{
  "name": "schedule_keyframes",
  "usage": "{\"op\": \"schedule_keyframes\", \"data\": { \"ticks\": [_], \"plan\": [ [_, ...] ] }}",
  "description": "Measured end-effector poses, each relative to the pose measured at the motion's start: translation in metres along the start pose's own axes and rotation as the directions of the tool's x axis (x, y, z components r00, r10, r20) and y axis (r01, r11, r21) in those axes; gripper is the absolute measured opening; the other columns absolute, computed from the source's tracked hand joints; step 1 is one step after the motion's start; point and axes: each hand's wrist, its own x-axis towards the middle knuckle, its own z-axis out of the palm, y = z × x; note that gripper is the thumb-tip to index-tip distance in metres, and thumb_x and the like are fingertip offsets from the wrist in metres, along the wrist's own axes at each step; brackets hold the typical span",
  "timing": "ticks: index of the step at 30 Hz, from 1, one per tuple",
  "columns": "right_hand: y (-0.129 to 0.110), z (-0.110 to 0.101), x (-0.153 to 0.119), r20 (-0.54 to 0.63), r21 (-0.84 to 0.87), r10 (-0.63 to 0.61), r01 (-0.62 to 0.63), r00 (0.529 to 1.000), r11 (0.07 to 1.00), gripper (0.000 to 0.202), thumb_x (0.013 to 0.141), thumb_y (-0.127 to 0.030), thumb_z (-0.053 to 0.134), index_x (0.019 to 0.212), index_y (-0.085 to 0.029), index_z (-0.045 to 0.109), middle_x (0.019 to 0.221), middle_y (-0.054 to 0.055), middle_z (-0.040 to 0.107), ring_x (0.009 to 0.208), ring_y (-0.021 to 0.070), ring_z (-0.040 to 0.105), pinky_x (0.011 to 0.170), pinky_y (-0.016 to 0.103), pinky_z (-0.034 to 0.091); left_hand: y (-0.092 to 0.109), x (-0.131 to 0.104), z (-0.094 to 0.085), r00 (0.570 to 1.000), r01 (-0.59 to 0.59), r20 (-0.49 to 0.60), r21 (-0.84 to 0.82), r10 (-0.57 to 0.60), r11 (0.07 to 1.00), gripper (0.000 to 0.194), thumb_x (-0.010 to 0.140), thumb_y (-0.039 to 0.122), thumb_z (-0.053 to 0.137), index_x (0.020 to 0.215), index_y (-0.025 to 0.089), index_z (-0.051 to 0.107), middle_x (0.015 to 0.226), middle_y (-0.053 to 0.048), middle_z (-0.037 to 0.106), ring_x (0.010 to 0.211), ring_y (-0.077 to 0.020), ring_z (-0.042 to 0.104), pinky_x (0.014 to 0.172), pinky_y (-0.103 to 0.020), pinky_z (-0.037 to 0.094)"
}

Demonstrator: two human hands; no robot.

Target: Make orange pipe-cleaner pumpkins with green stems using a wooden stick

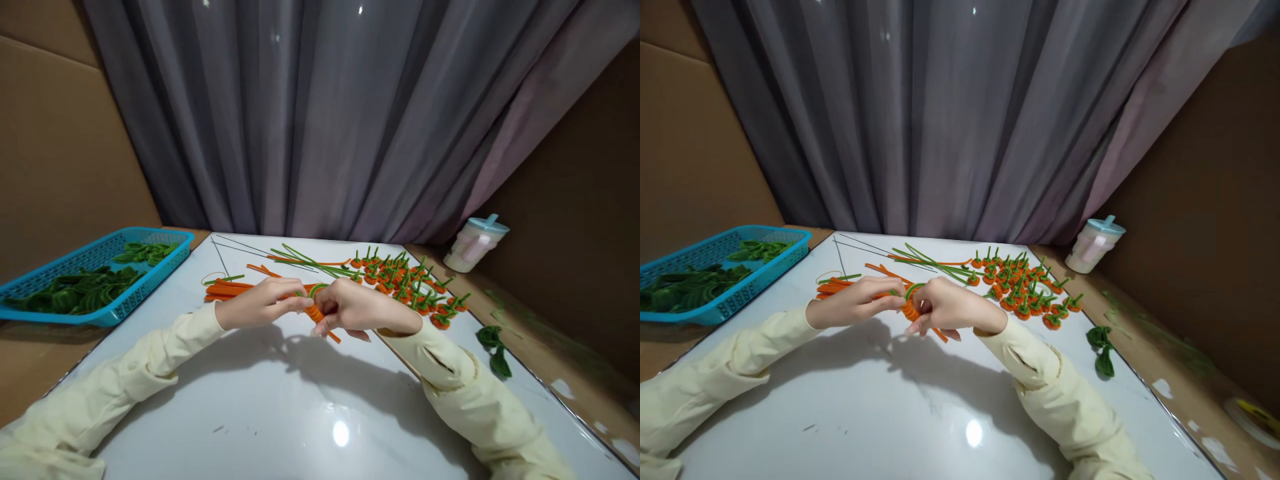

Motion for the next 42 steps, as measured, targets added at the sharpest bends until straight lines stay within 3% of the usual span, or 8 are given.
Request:
{"op": "schedule_keyframes", "data": {
  "ticks": [7,12,16,21,27,30,35,42],
  "plan": [
    [-0.001,0.022,-0.007,-0.111,-0.25,-0.152,0.12,0.982,0.961,0.029,0.069,-0.008,0.067,0.054,-0.015,0.043,0.047,-0.009,0.041,0.044,0.0039,0.036,0.044,0.017,0.028,-0.002,-0.002,0.01,0.997,0.037,0.078,-0.102,-0.029,0.994,0.039,0.094,0.034,0.032,0.065,0.016,0.051,0.069,-0.002,0.056,0.068,-0.013,0.053,0.068,-0.023,0.039],
    [0.005,0.041,-0.013,-0.008,-0.268,-0.167,0.158,0.986,0.95,0.029,0.07,-0.01,0.069,0.056,-0.014,0.044,0.047,-0.01,0.037,0.045,0.0036,0.031,0.046,0.017,0.026,-0.006,-0.001,0.003,0.985,0.043,0.17,-0.128,-0.021,0.991,0.042,0.094,0.035,0.033,0.066,0.015,0.057,0.071,-0.005,0.06,0.073,-0.0145,0.055,0.073,-0.025,0.041],
    [0.012,0.045,-0.011,0.022,-0.245,-0.122,0.123,0.992,0.962,0.026,0.069,-0.01,0.07,0.056,-0.014,0.047,0.047,-0.01,0.036,0.046,0.0039,0.032,0.046,0.017,0.026,-0.009,-0.003,0.008,0.947,0.211,0.298,-0.282,-0.123,0.936,0.032,0.092,0.036,0.04,0.085,0.015,0.064,0.086,-0.005,0.065,0.081,-0.0154,0.058,0.077,-0.026,0.043],
    [0.025,0.044,-0.005,-0.02,-0.274,-0.083,0.075,0.996,0.959,0.015,0.071,-0.01,0.065,0.061,-0.012,0.055,0.05,-0.007,0.044,0.049,0.0053,0.038,0.046,0.016,0.028,-0.01,-0.018,0.049,0.917,0.399,0.27,-0.653,-0.295,0.644,0.028,0.078,0.038,0.063,0.094,0.016,0.059,0.09,-0.005,0.065,0.081,-0.0154,0.061,0.075,-0.028,0.047],
    [0.031,0.058,-0.012,-0.106,-0.315,-0.118,0.079,0.987,0.946,0.012,0.079,-0.007,0.054,0.078,-0.014,0.063,0.069,0.002,0.066,0.056,0.0099,0.056,0.052,0.018,0.038,-0.002,-0.028,0.085,0.843,0.439,0.233,-0.819,-0.485,0.37,0.033,0.075,0.042,0.065,0.084,0.012,0.054,0.063,-0.003,0.063,0.054,-0.0132,0.059,0.056,-0.027,0.048],
    [0.04,0.068,-0.023,-0.306,-0.417,-0.254,0.111,0.917,0.902,0.013,0.087,-0.021,0.052,0.09,-0.014,0.062,0.081,0.007,0.069,0.064,0.0146,0.061,0.056,0.022,0.043,-0.005,-0.028,0.084,0.833,0.401,0.213,-0.869,-0.51,0.291,0.029,0.073,0.036,0.068,0.077,0.011,0.055,0.058,-0.002,0.061,0.051,-0.0108,0.056,0.054,-0.025,0.047],
    [0.069,0.071,-0.033,-0.535,-0.522,-0.513,0.215,0.671,0.825,0.034,0.09,-0.018,0.048,0.123,-0.019,0.046,0.119,0.013,0.059,0.107,0.0203,0.055,0.083,0.033,0.046,-0.013,-0.027,0.079,0.767,0.392,0.238,-0.909,-0.596,0.141,0.022,0.071,0.029,0.066,0.068,0.014,0.051,0.048,0.006,0.047,0.041,-0.0048,0.04,0.04,-0.016,0.038],
    [0.081,0.08,-0.024,-0.458,-0.513,-0.484,0.222,0.746,0.829,0.019,0.091,-0.019,0.046,0.107,-0.016,0.055,0.088,0.008,0.065,0.087,0.0198,0.055,0.075,0.035,0.043,-0.013,-0.031,0.086,0.766,0.397,0.167,-0.882,-0.62,0.253,0.024,0.076,0.035,0.061,0.075,0.013,0.051,0.065,0.001,0.053,0.048,-0.0073,0.05,0.039,-0.018,0.046]
  ]
}}
